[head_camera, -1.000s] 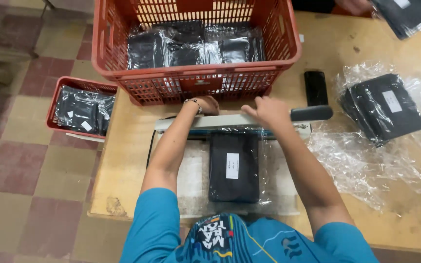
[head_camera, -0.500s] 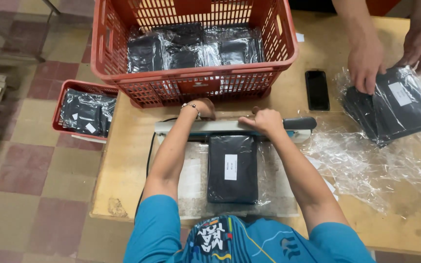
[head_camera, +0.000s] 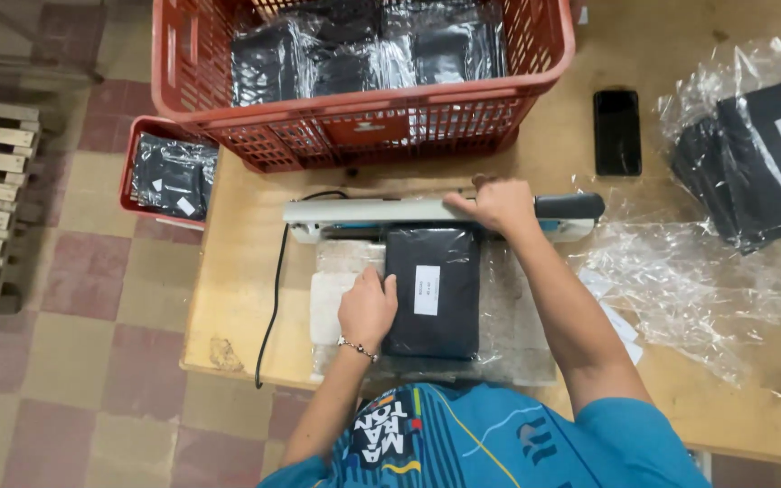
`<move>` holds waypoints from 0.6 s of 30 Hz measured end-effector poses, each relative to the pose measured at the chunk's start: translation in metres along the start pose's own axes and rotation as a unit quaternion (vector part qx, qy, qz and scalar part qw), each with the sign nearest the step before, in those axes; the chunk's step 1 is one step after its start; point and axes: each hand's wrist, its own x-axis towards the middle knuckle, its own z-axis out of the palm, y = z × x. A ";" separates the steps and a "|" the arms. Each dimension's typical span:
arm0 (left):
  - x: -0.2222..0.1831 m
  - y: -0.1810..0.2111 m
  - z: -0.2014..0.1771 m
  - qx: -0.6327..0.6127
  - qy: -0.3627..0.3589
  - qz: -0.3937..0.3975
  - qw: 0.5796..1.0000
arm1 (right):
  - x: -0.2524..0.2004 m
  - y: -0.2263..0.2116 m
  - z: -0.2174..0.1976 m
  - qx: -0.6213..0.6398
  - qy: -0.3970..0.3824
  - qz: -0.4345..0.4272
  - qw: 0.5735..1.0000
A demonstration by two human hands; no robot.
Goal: Seal plastic bags containing black items using a manual heat sealer
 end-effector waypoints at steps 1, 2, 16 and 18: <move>0.004 -0.001 0.005 0.003 -0.003 -0.003 1.000 | 0.000 0.001 0.000 0.003 -0.004 0.000 1.000; 0.006 -0.002 0.010 -0.005 -0.009 0.003 1.000 | 0.001 0.001 0.001 0.004 0.009 -0.004 1.000; -0.005 0.026 -0.025 -0.203 -0.036 -0.070 0.976 | 0.007 0.005 0.016 0.025 -0.008 -0.020 0.999; -0.001 0.024 -0.018 -0.237 -0.067 -0.086 0.965 | 0.006 0.005 0.014 0.034 -0.020 -0.013 0.999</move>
